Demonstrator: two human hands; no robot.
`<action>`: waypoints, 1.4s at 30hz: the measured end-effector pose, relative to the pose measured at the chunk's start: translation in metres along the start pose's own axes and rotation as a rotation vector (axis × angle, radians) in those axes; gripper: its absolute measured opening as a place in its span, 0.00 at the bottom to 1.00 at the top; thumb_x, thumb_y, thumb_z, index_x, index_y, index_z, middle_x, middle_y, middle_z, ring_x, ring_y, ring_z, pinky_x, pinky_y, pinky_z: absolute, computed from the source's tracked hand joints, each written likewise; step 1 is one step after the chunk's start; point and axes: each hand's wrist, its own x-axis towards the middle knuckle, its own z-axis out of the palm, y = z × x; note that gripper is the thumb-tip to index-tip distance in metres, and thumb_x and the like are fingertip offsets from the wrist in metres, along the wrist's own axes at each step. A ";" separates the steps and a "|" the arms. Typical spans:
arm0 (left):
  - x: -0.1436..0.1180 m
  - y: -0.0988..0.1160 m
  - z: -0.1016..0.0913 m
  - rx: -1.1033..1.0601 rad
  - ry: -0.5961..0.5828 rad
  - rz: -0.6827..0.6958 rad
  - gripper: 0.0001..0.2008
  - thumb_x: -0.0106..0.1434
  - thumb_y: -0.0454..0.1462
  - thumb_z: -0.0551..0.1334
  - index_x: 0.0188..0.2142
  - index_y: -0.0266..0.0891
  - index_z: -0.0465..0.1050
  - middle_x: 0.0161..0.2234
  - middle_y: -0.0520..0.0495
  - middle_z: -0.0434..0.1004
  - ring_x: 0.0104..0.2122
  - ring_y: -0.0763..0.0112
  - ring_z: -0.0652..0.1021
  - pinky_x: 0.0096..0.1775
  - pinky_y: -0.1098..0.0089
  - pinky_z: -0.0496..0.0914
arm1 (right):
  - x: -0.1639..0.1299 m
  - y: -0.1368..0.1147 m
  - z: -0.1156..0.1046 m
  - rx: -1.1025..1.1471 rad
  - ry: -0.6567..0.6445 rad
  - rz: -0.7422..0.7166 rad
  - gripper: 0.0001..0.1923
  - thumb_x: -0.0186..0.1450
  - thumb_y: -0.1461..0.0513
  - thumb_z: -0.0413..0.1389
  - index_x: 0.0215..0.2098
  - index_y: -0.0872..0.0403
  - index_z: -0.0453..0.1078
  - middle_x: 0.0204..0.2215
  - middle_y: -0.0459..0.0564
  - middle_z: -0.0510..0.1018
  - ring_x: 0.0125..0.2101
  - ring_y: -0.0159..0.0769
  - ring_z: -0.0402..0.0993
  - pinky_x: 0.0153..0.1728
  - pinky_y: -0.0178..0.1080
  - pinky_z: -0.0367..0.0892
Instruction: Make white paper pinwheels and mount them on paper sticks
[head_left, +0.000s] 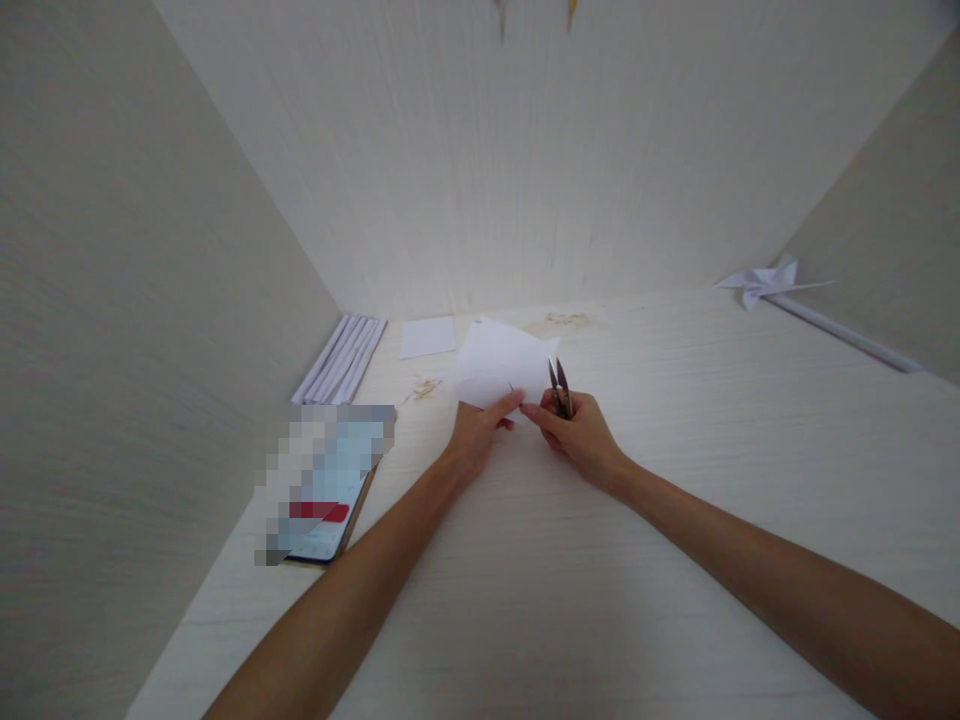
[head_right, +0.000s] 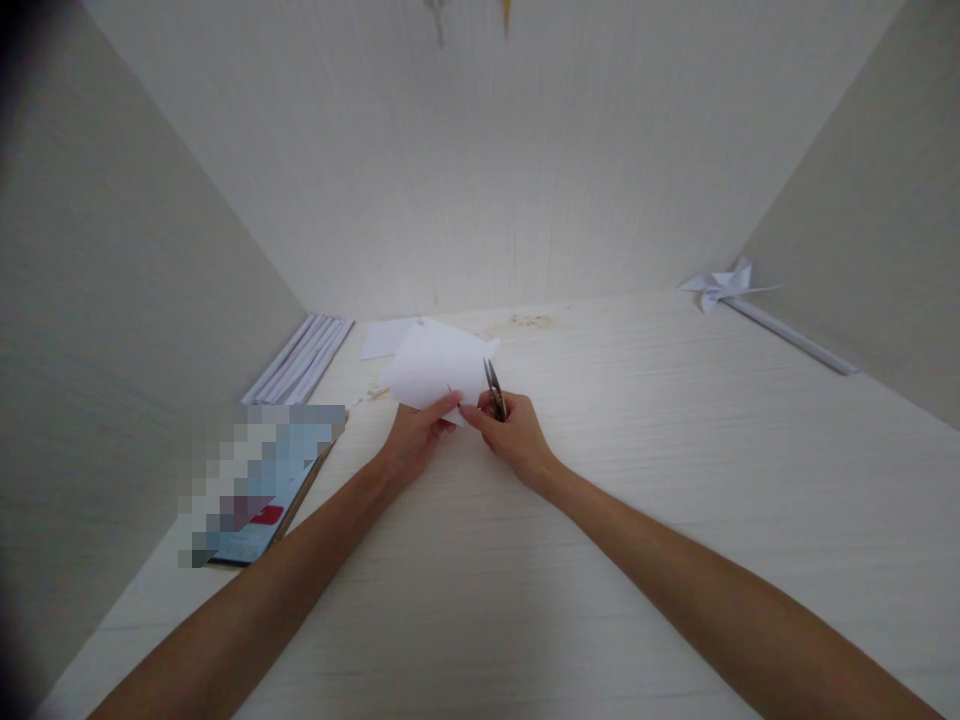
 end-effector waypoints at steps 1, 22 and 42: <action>0.000 0.000 0.000 -0.013 0.023 0.001 0.10 0.40 0.36 0.66 0.24 0.36 0.68 0.22 0.53 0.70 0.19 0.79 0.68 0.17 0.77 0.60 | 0.000 0.000 0.000 0.009 0.003 0.005 0.16 0.46 0.57 0.61 0.17 0.55 0.57 0.08 0.34 0.54 0.09 0.19 0.47 0.09 0.28 0.42; 0.001 -0.004 -0.006 0.063 -0.072 0.029 0.13 0.40 0.35 0.67 0.29 0.35 0.74 0.31 0.46 0.77 0.30 0.70 0.75 0.34 0.70 0.69 | 0.007 -0.007 -0.006 0.343 0.210 -0.032 0.17 0.45 0.62 0.61 0.16 0.54 0.54 0.07 0.33 0.52 0.08 0.17 0.44 0.09 0.27 0.38; 0.001 0.003 -0.001 -0.132 0.001 -0.031 0.14 0.38 0.34 0.67 0.29 0.34 0.74 0.27 0.46 0.78 0.28 0.69 0.76 0.33 0.69 0.70 | 0.000 -0.002 -0.004 -0.265 -0.099 -0.044 0.18 0.49 0.58 0.57 0.13 0.55 0.53 0.09 0.36 0.54 0.12 0.20 0.47 0.13 0.30 0.42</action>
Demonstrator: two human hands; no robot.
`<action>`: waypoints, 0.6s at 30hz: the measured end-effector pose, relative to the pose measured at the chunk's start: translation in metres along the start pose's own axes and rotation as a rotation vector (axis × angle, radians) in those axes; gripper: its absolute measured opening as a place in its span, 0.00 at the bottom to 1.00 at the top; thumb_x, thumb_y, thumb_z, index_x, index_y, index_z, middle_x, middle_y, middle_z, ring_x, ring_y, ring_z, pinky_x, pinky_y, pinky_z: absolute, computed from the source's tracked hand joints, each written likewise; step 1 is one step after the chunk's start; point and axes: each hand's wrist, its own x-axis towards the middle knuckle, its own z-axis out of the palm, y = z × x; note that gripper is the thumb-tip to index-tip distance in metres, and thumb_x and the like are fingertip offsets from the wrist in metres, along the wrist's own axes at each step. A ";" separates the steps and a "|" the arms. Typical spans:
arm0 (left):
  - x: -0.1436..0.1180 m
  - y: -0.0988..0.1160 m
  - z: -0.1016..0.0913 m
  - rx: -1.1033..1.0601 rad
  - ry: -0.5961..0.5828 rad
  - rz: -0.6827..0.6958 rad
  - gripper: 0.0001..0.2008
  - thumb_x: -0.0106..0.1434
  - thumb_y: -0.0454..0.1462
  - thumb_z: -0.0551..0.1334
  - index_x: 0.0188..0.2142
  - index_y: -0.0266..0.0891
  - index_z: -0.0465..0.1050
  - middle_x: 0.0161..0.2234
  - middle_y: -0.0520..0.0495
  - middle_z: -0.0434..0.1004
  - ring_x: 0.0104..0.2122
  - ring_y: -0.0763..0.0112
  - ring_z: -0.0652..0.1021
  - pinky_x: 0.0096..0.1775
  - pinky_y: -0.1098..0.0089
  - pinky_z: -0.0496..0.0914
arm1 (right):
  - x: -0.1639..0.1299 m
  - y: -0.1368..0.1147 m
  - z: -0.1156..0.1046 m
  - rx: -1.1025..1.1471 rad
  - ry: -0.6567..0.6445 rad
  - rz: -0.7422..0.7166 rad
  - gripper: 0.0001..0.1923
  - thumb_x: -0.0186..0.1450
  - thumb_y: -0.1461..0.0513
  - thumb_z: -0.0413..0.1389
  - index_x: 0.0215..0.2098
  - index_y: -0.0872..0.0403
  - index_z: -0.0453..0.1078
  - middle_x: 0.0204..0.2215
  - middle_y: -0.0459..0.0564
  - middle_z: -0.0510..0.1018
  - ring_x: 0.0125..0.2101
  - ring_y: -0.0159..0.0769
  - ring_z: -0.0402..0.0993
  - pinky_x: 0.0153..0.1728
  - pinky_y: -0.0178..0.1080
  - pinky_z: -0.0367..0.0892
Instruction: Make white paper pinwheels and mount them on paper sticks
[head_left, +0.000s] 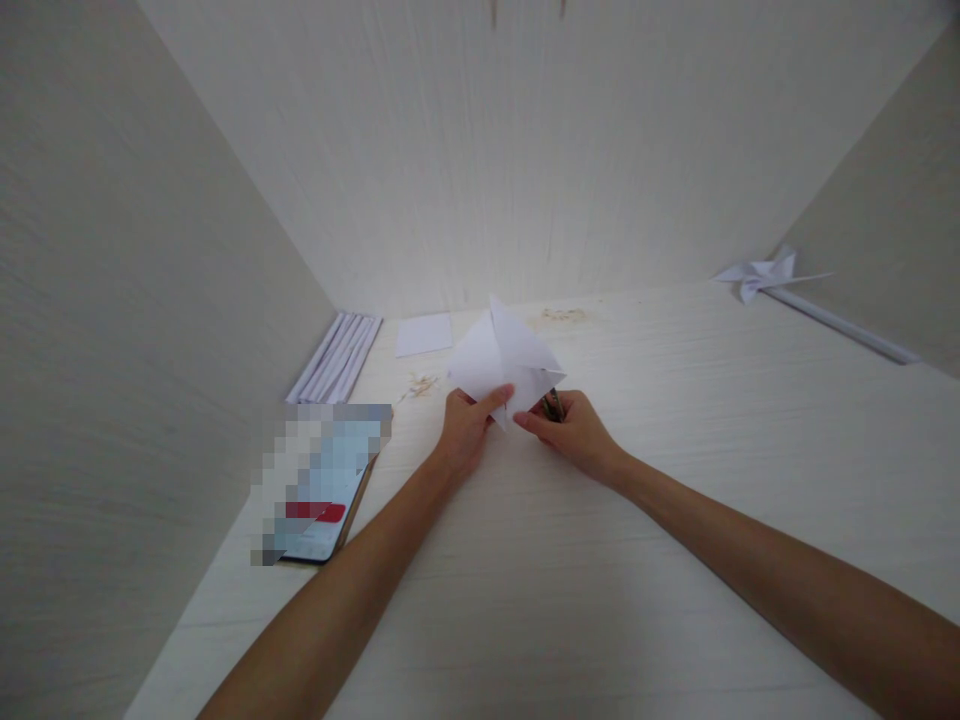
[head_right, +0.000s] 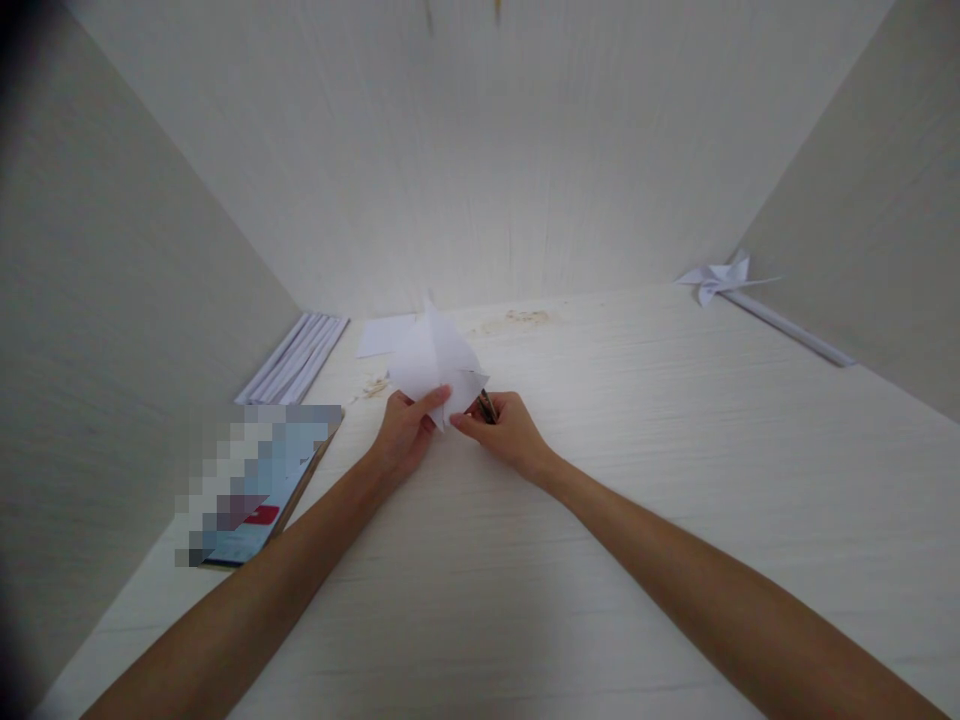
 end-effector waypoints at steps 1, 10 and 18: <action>0.000 0.000 0.000 0.000 0.002 0.002 0.14 0.39 0.34 0.67 0.29 0.34 0.74 0.28 0.46 0.78 0.28 0.68 0.76 0.33 0.68 0.70 | 0.000 0.000 0.000 -0.009 -0.006 0.001 0.18 0.49 0.57 0.57 0.13 0.55 0.53 0.09 0.36 0.54 0.12 0.20 0.48 0.13 0.30 0.42; 0.000 -0.002 0.001 0.014 0.037 0.042 0.14 0.39 0.34 0.67 0.29 0.34 0.73 0.28 0.46 0.77 0.28 0.70 0.75 0.32 0.70 0.70 | 0.000 -0.001 0.000 -0.060 0.028 0.009 0.16 0.48 0.58 0.57 0.14 0.54 0.53 0.10 0.36 0.53 0.13 0.21 0.47 0.15 0.31 0.42; 0.001 -0.002 0.003 -0.060 0.122 0.052 0.12 0.38 0.32 0.68 0.26 0.35 0.72 0.23 0.51 0.75 0.23 0.76 0.73 0.27 0.75 0.67 | 0.001 0.000 0.000 -0.101 0.047 0.016 0.10 0.48 0.58 0.56 0.20 0.57 0.65 0.10 0.36 0.53 0.13 0.22 0.47 0.15 0.31 0.43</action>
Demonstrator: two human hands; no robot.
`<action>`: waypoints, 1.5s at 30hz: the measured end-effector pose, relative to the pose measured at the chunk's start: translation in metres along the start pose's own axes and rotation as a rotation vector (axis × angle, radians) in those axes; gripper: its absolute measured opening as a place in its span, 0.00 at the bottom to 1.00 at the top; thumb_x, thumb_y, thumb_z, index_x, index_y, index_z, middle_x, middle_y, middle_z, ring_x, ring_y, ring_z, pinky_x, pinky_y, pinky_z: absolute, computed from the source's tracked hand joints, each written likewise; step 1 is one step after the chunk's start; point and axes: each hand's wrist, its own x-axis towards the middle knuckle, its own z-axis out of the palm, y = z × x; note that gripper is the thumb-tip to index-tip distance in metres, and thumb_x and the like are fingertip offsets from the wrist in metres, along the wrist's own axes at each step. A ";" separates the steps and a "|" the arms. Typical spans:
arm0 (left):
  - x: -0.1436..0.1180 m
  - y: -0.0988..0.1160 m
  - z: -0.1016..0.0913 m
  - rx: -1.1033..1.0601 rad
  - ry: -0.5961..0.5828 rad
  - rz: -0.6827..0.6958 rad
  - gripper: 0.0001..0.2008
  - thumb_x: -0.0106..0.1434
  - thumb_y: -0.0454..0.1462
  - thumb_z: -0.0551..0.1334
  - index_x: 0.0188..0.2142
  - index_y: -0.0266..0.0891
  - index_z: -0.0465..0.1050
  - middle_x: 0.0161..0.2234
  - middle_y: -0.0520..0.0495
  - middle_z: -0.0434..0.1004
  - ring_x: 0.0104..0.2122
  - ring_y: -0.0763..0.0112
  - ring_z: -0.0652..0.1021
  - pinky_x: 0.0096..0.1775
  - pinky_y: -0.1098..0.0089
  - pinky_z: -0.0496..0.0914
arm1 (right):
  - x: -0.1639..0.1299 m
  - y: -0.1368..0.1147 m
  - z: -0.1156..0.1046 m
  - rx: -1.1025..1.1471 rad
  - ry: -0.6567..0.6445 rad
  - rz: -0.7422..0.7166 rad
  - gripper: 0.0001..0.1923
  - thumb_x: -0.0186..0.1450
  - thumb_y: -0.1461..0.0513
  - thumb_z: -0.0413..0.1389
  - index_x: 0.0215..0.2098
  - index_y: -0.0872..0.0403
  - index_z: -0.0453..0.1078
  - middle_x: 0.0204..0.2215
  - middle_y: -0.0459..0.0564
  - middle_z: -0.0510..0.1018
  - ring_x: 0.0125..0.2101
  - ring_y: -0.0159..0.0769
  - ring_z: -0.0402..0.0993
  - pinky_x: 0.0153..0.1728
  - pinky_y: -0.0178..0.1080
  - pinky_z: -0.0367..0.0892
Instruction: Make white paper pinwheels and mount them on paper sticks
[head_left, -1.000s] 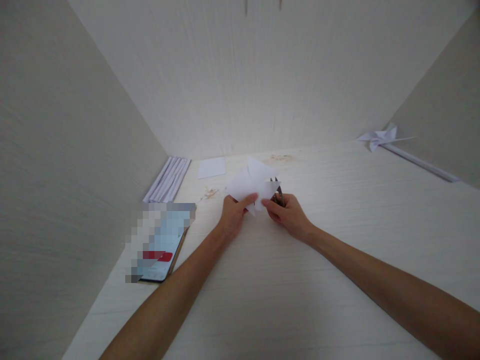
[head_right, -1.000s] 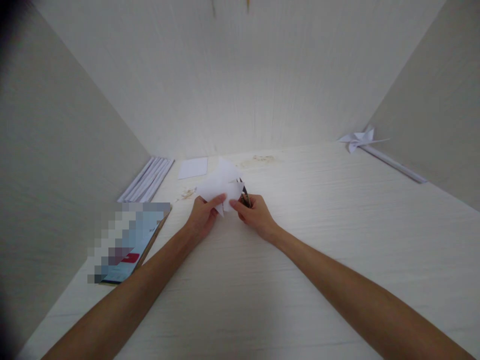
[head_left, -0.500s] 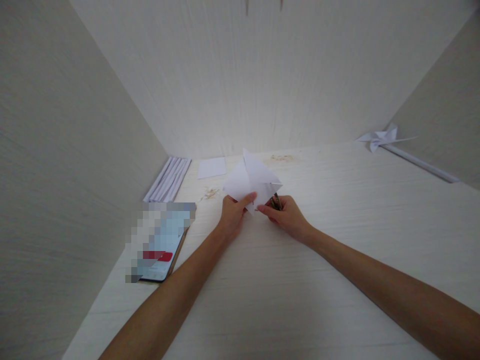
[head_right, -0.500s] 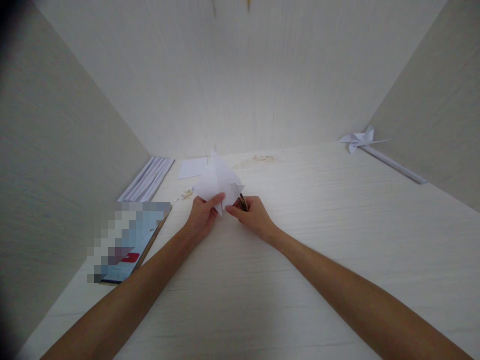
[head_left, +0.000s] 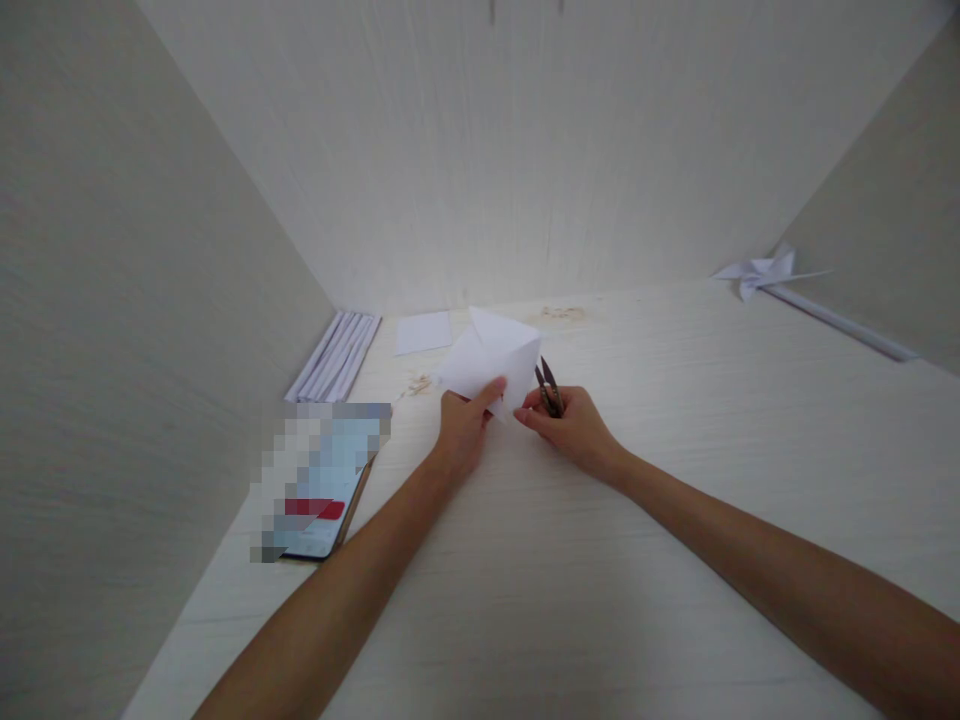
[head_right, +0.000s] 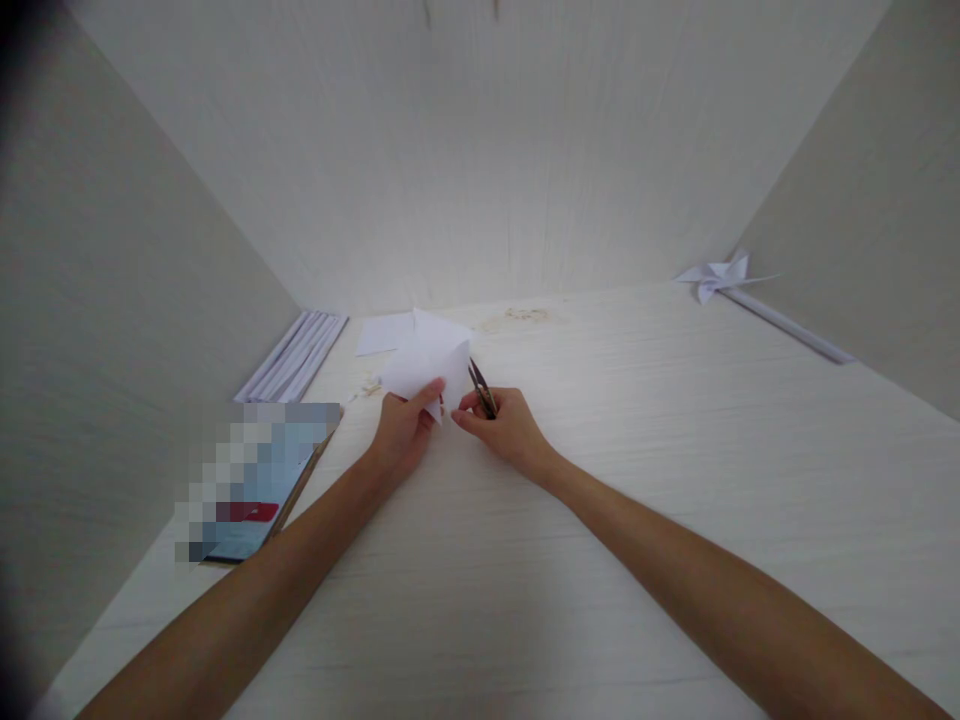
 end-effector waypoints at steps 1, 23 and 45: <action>0.000 0.000 0.000 -0.008 0.005 0.002 0.12 0.38 0.32 0.67 0.26 0.35 0.71 0.23 0.51 0.75 0.24 0.76 0.73 0.27 0.76 0.67 | 0.000 0.000 0.000 0.000 -0.003 -0.007 0.10 0.49 0.58 0.56 0.21 0.57 0.65 0.10 0.36 0.53 0.13 0.22 0.47 0.15 0.31 0.43; 0.005 0.003 -0.004 -0.036 0.080 0.030 0.12 0.40 0.34 0.66 0.27 0.34 0.71 0.28 0.47 0.76 0.28 0.73 0.75 0.31 0.73 0.68 | 0.001 0.003 0.001 0.161 0.031 0.014 0.14 0.46 0.60 0.59 0.15 0.55 0.56 0.09 0.35 0.54 0.12 0.21 0.48 0.13 0.30 0.42; 0.005 -0.002 -0.008 0.233 -0.068 0.028 0.10 0.38 0.38 0.67 0.21 0.35 0.72 0.21 0.50 0.74 0.22 0.75 0.71 0.23 0.75 0.64 | 0.007 -0.003 -0.006 0.611 0.196 0.031 0.19 0.54 0.47 0.51 0.21 0.54 0.62 0.08 0.33 0.45 0.09 0.22 0.40 0.11 0.32 0.39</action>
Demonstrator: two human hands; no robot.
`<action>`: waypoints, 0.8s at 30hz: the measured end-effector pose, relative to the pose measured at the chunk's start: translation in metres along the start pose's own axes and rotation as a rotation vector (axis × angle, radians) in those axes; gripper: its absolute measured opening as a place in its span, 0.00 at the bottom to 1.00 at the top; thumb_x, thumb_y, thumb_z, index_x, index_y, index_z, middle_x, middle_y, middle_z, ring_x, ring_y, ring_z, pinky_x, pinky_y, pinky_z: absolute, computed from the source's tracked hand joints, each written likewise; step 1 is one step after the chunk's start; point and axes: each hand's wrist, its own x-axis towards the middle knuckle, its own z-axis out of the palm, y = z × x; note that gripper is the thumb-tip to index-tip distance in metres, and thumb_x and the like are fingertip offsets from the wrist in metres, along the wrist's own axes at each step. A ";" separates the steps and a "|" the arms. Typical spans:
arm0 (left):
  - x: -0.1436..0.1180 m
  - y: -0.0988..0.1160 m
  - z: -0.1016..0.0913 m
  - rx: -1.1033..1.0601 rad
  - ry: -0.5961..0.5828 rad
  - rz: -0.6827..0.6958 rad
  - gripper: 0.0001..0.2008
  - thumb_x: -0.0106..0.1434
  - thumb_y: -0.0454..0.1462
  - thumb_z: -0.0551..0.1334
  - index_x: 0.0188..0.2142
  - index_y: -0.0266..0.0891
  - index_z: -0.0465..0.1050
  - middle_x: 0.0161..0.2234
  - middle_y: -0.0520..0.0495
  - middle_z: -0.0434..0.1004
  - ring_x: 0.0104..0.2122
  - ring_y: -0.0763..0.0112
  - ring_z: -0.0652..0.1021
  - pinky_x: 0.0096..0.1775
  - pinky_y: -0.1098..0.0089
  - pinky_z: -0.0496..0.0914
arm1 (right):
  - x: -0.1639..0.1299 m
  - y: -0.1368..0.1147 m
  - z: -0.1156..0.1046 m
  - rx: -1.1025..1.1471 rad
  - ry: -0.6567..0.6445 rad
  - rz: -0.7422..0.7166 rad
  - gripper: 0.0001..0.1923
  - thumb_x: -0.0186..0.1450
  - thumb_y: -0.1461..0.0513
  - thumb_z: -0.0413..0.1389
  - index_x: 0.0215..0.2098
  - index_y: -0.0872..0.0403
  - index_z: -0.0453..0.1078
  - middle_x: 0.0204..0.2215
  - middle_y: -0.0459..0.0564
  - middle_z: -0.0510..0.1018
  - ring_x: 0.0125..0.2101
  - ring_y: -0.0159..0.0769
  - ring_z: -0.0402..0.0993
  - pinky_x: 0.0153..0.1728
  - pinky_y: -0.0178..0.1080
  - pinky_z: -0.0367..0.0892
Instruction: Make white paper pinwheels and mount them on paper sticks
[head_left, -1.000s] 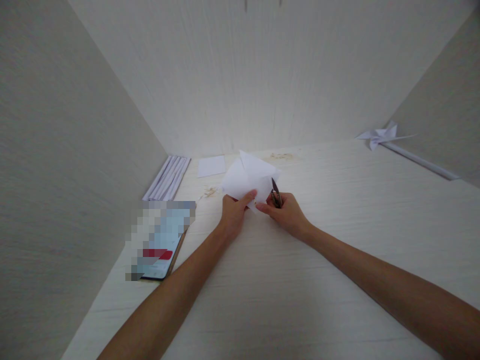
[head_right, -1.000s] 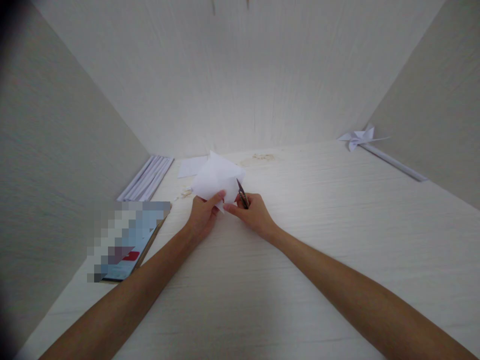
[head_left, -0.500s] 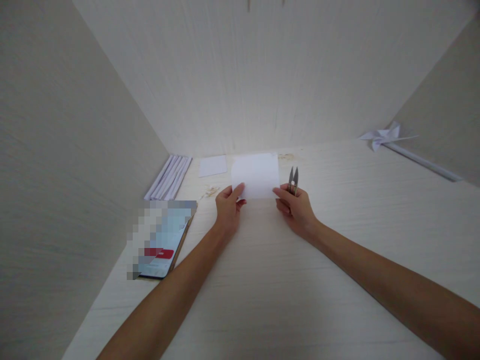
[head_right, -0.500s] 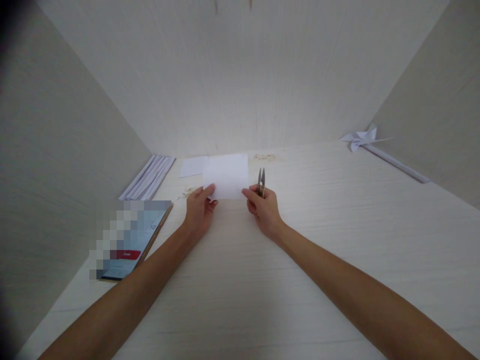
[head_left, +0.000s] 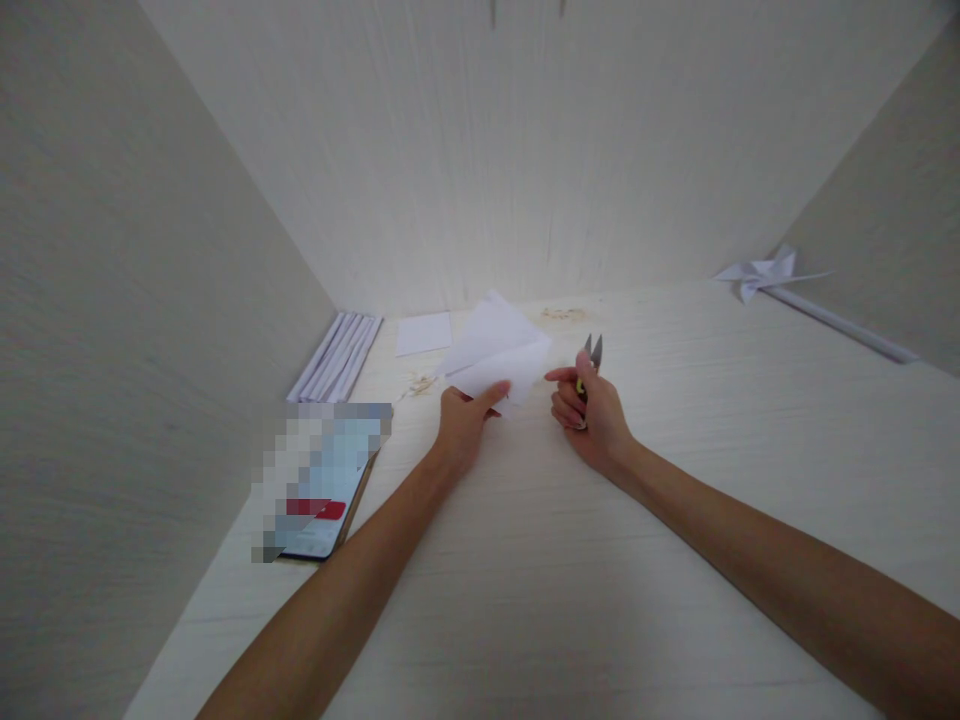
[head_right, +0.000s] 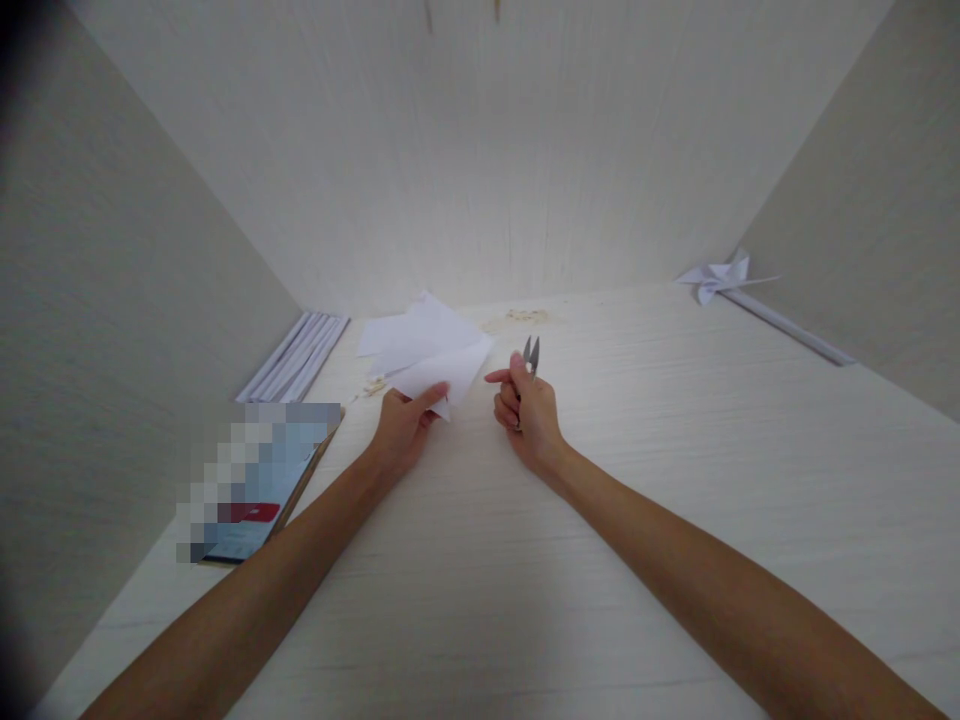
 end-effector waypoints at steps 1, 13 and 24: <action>0.000 0.000 0.001 -0.033 0.014 0.002 0.10 0.38 0.37 0.67 0.22 0.35 0.72 0.21 0.50 0.74 0.22 0.75 0.71 0.23 0.75 0.64 | -0.002 0.001 0.001 -0.063 -0.019 -0.007 0.19 0.53 0.47 0.52 0.22 0.55 0.63 0.08 0.34 0.46 0.09 0.21 0.40 0.11 0.31 0.38; -0.004 -0.003 0.006 0.009 0.010 0.022 0.10 0.38 0.37 0.67 0.20 0.34 0.71 0.20 0.50 0.73 0.21 0.75 0.71 0.22 0.75 0.65 | -0.007 0.007 0.002 -0.306 -0.187 0.021 0.14 0.48 0.57 0.58 0.15 0.55 0.57 0.08 0.35 0.54 0.10 0.20 0.47 0.12 0.30 0.41; -0.003 -0.004 0.004 0.024 -0.010 0.034 0.09 0.39 0.36 0.67 0.23 0.35 0.72 0.22 0.50 0.74 0.23 0.72 0.73 0.26 0.73 0.67 | -0.007 0.008 0.002 -0.514 -0.199 -0.049 0.16 0.49 0.57 0.56 0.13 0.54 0.54 0.09 0.37 0.54 0.13 0.21 0.47 0.14 0.31 0.42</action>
